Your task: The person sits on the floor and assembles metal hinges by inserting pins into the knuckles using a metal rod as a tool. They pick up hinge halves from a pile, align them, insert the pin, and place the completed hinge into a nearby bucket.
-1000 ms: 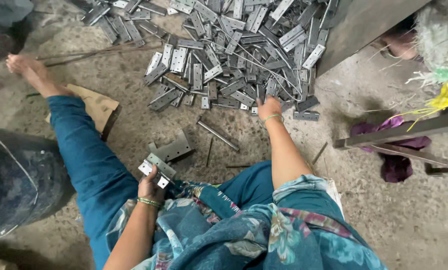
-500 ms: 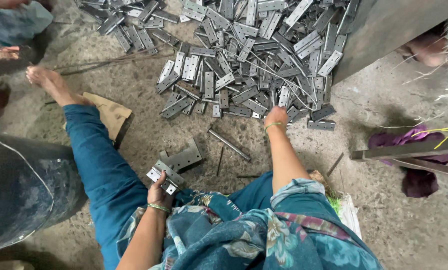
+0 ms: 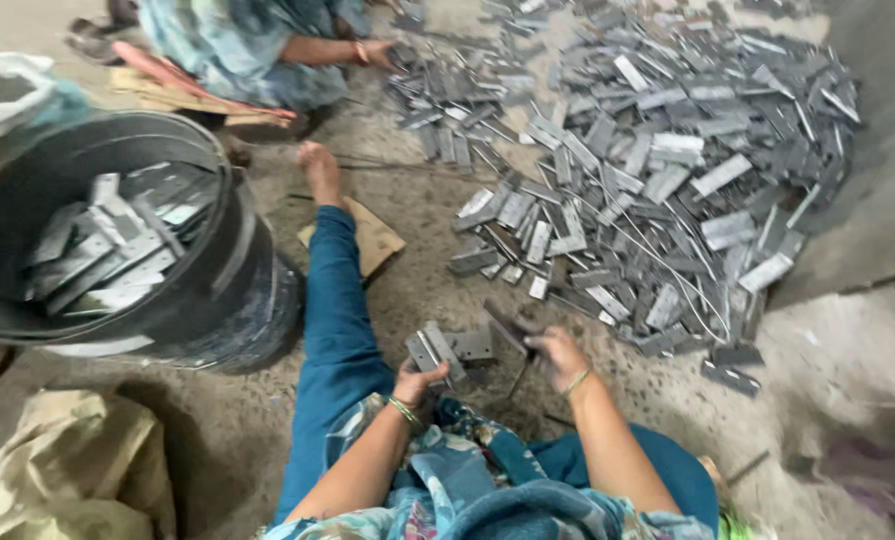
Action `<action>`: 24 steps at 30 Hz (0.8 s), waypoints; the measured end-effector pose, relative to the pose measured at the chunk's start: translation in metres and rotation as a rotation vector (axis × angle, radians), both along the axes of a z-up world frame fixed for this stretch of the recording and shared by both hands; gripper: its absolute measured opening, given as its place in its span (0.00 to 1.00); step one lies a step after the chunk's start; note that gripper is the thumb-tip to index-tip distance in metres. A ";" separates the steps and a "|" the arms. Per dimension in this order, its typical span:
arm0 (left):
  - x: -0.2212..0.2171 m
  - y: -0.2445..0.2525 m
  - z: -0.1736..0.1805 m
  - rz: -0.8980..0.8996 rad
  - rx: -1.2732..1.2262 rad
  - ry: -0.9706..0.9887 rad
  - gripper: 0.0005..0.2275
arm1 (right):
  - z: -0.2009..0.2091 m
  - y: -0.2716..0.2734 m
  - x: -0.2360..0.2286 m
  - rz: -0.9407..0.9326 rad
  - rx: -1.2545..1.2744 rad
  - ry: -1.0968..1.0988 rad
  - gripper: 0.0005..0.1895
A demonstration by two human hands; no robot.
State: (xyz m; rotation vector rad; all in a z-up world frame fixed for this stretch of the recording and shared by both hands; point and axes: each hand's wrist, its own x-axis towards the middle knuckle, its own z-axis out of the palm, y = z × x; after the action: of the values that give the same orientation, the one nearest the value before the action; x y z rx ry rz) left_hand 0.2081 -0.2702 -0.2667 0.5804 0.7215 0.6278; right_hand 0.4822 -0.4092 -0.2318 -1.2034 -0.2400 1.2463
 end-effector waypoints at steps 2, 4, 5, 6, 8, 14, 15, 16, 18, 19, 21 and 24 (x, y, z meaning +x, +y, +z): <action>0.003 -0.002 -0.003 0.028 0.058 0.005 0.18 | -0.005 0.007 -0.043 0.134 -0.004 -0.031 0.16; 0.005 0.000 -0.005 0.074 0.160 0.059 0.16 | -0.010 0.014 -0.075 0.225 0.002 -0.105 0.17; 0.001 -0.001 -0.006 0.089 0.133 0.058 0.17 | -0.012 0.011 -0.087 0.271 -0.011 -0.173 0.17; -0.003 -0.001 -0.007 0.103 0.106 0.057 0.18 | -0.014 0.011 -0.094 0.318 -0.028 -0.262 0.17; -0.009 0.007 -0.005 0.116 0.094 0.053 0.18 | -0.016 0.017 -0.102 0.426 -0.059 -0.481 0.19; -0.015 0.008 0.007 0.141 0.091 0.121 0.14 | -0.012 0.019 -0.119 0.439 0.030 -1.018 0.19; -0.015 0.009 0.010 0.149 0.063 0.115 0.14 | -0.010 0.022 -0.121 0.422 -0.029 -0.980 0.18; -0.016 0.009 0.012 0.157 0.035 0.108 0.14 | -0.010 0.022 -0.124 0.404 -0.088 -0.942 0.18; -0.016 0.009 0.015 0.162 0.029 0.128 0.14 | -0.011 0.022 -0.124 0.250 -0.074 -0.708 0.17; -0.016 0.009 0.018 0.162 0.022 0.143 0.14 | -0.011 0.023 -0.122 0.174 -0.070 -0.586 0.17; -0.014 0.011 0.025 0.162 0.079 0.137 0.16 | -0.010 0.024 -0.116 0.166 -0.041 -0.450 0.17; -0.012 0.011 0.034 0.142 -0.070 0.097 0.19 | -0.008 0.023 -0.109 0.106 -0.021 -0.664 0.16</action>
State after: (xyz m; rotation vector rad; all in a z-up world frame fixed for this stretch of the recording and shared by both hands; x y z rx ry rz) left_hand 0.1960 -0.2590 -0.2324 0.5001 0.8784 0.7064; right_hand 0.3732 -0.3865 -0.2396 -1.6129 -0.7855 0.9008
